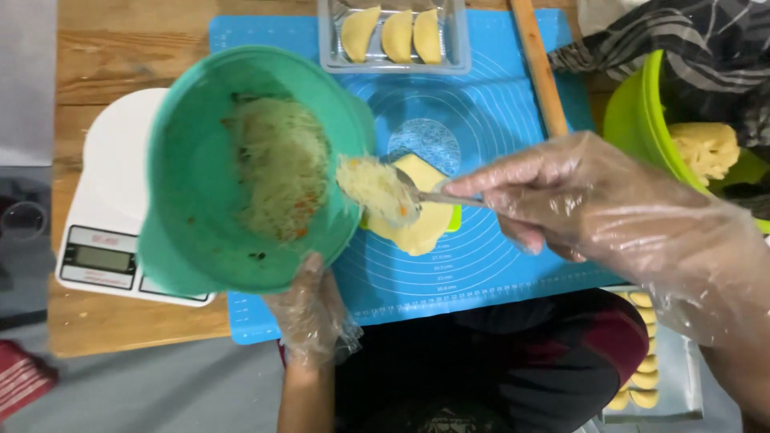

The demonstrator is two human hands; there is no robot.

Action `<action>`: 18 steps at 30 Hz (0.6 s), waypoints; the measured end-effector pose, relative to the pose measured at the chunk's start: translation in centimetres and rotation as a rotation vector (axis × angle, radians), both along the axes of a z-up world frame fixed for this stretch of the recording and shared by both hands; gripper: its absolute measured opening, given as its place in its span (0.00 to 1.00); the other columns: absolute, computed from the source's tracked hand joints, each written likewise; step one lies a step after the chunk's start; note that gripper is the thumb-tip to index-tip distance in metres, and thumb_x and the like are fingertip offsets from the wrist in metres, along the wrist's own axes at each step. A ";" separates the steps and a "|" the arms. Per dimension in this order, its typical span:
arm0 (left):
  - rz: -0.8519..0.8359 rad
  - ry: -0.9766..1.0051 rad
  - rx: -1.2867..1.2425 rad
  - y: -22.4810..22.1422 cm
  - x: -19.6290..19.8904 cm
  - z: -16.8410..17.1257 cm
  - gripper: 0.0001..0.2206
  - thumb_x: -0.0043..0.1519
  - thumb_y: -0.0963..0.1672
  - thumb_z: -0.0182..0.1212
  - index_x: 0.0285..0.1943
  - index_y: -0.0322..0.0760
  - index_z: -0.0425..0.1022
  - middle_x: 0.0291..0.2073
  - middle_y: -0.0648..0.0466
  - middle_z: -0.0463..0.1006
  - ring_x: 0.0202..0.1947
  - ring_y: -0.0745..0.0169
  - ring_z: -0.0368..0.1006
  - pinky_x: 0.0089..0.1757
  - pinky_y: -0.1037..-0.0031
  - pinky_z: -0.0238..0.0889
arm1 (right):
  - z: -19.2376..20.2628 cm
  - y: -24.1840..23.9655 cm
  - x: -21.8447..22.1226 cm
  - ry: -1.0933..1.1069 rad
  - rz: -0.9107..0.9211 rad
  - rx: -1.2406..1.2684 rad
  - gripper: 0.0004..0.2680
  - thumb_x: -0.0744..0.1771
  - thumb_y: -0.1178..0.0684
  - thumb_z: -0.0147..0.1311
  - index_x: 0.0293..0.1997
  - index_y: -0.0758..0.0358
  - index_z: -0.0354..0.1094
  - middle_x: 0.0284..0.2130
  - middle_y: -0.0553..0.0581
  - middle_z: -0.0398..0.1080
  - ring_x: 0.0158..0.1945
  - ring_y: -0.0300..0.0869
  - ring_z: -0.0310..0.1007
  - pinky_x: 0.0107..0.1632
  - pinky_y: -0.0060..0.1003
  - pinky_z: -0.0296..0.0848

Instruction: Rolling out dough, adding filling, and using a mold to shape pastries on a preparation mat.

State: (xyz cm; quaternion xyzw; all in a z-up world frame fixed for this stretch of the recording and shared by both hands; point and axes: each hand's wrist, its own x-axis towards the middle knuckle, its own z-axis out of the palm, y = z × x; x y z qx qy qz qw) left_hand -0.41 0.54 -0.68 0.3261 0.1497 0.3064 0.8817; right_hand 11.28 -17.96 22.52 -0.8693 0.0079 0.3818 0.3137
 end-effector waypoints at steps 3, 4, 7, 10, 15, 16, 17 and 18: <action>0.021 0.003 0.084 0.2 -0.5 -1.1 0.39 0.57 0.38 0.66 0.78 0.44 0.49 0.74 0.48 0.59 0.75 0.46 0.57 0.72 0.53 0.54 | -1.8 -1.7 -0.5 0.054 -0.087 0.130 0.15 0.67 0.53 0.54 0.56 0.52 0.88 0.12 0.62 0.62 0.17 0.47 0.57 0.24 0.41 0.63; 0.062 0.053 0.000 0.2 -0.6 -1.8 0.40 0.55 0.36 0.64 0.78 0.44 0.51 0.73 0.48 0.60 0.74 0.47 0.58 0.70 0.54 0.58 | -2.7 -2.2 -0.7 0.041 -0.115 0.137 0.14 0.68 0.55 0.53 0.56 0.53 0.86 0.11 0.62 0.61 0.15 0.45 0.54 0.21 0.39 0.56; 0.093 0.114 -0.096 0.4 -0.7 -2.3 0.41 0.53 0.35 0.63 0.78 0.43 0.51 0.72 0.48 0.62 0.73 0.47 0.60 0.68 0.56 0.60 | -3.8 -2.5 -1.1 0.026 -0.170 0.122 0.14 0.67 0.53 0.54 0.56 0.53 0.85 0.12 0.61 0.61 0.16 0.43 0.53 0.20 0.37 0.51; 0.086 0.105 -0.083 0.5 -0.6 -1.9 0.41 0.53 0.37 0.64 0.79 0.42 0.50 0.72 0.47 0.62 0.73 0.46 0.60 0.69 0.56 0.59 | -5.6 -3.3 -0.9 -0.003 -0.176 0.125 0.14 0.66 0.52 0.55 0.57 0.54 0.84 0.13 0.58 0.64 0.20 0.42 0.60 0.32 0.37 0.64; 0.098 0.064 -0.031 0.5 -0.7 -2.3 0.41 0.54 0.36 0.64 0.79 0.44 0.51 0.74 0.47 0.60 0.75 0.44 0.58 0.70 0.54 0.58 | -8.2 -4.3 -0.3 -0.013 -0.112 0.192 0.16 0.66 0.54 0.54 0.61 0.58 0.77 0.17 0.57 0.69 0.24 0.42 0.68 0.49 0.40 0.77; 0.103 0.080 -0.062 0.5 -0.7 -2.1 0.42 0.53 0.36 0.64 0.79 0.43 0.50 0.73 0.46 0.61 0.74 0.44 0.60 0.69 0.54 0.60 | -8.6 -4.2 -0.4 -0.007 -0.170 0.233 0.15 0.67 0.57 0.54 0.60 0.60 0.77 0.19 0.60 0.72 0.23 0.42 0.68 0.45 0.40 0.78; 0.107 0.096 -0.092 0.5 -0.6 -2.0 0.43 0.52 0.36 0.65 0.79 0.43 0.50 0.72 0.46 0.62 0.73 0.45 0.61 0.68 0.55 0.61 | -8.9 -4.1 -0.5 -0.002 -0.227 0.274 0.14 0.67 0.59 0.54 0.58 0.63 0.77 0.21 0.63 0.75 0.21 0.43 0.67 0.40 0.39 0.79; 0.107 0.098 -0.092 0.5 -0.6 -1.9 0.43 0.52 0.36 0.65 0.79 0.43 0.50 0.72 0.46 0.62 0.73 0.45 0.61 0.68 0.55 0.61 | -8.4 -3.6 -0.7 0.000 -0.228 0.274 0.14 0.67 0.59 0.54 0.58 0.63 0.77 0.21 0.63 0.75 0.21 0.43 0.67 0.40 0.39 0.79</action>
